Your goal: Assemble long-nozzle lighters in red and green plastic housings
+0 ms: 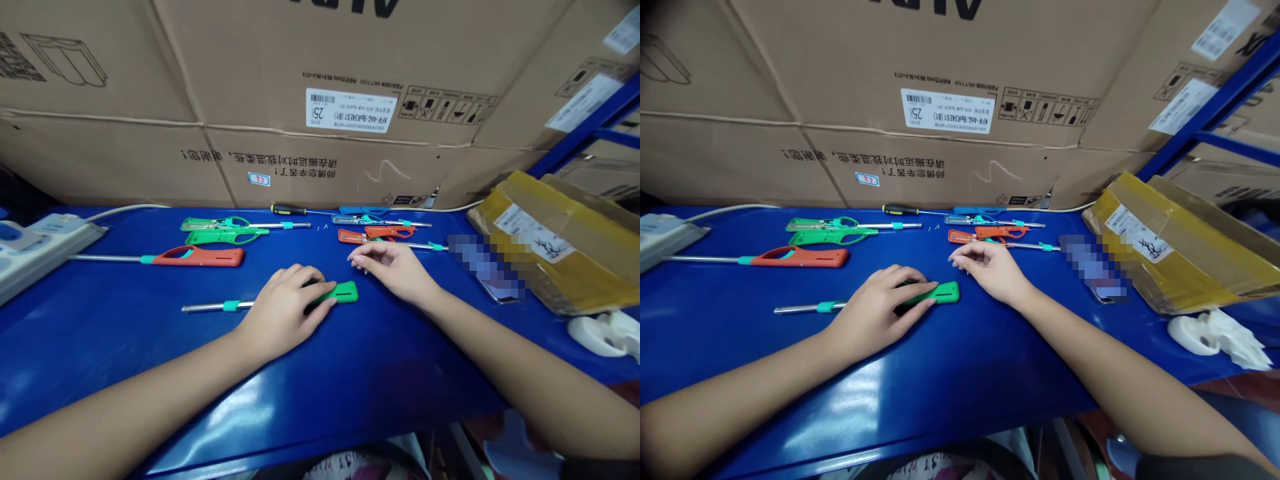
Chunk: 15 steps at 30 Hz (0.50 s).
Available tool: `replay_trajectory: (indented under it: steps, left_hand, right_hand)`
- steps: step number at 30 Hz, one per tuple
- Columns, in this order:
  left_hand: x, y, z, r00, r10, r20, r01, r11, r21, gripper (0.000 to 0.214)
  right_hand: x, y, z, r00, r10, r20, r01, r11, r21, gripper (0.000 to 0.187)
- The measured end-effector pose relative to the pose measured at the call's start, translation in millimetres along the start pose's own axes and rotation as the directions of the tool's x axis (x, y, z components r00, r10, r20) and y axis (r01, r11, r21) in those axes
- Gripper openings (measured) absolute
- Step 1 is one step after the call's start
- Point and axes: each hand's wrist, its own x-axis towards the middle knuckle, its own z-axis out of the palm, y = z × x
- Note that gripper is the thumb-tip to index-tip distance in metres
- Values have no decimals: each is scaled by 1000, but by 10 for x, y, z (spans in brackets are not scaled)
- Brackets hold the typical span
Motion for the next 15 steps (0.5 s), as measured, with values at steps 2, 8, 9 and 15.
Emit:
replay_trajectory:
  steps: [2,8,9,15]
  left_hand:
    - [1,-9,5,1000,-5,-6,5,1000,-20,26]
    - [0,-12,7,1000,-30,-1,29,997,-65,23]
    - [0,-13,6,999,-34,-1,34,997,-73,22]
    - [5,-20,2,999,-51,-1,51,995,-86,22]
  right_hand:
    - [0,-11,-12,999,20,40,-20,1000,11,28]
    - [-37,-53,9,984,21,176,-24,1000,10,18]
    - [-42,-48,15,980,5,198,-7,1000,8,17]
    - [-2,43,9,973,-57,222,46,997,58,14]
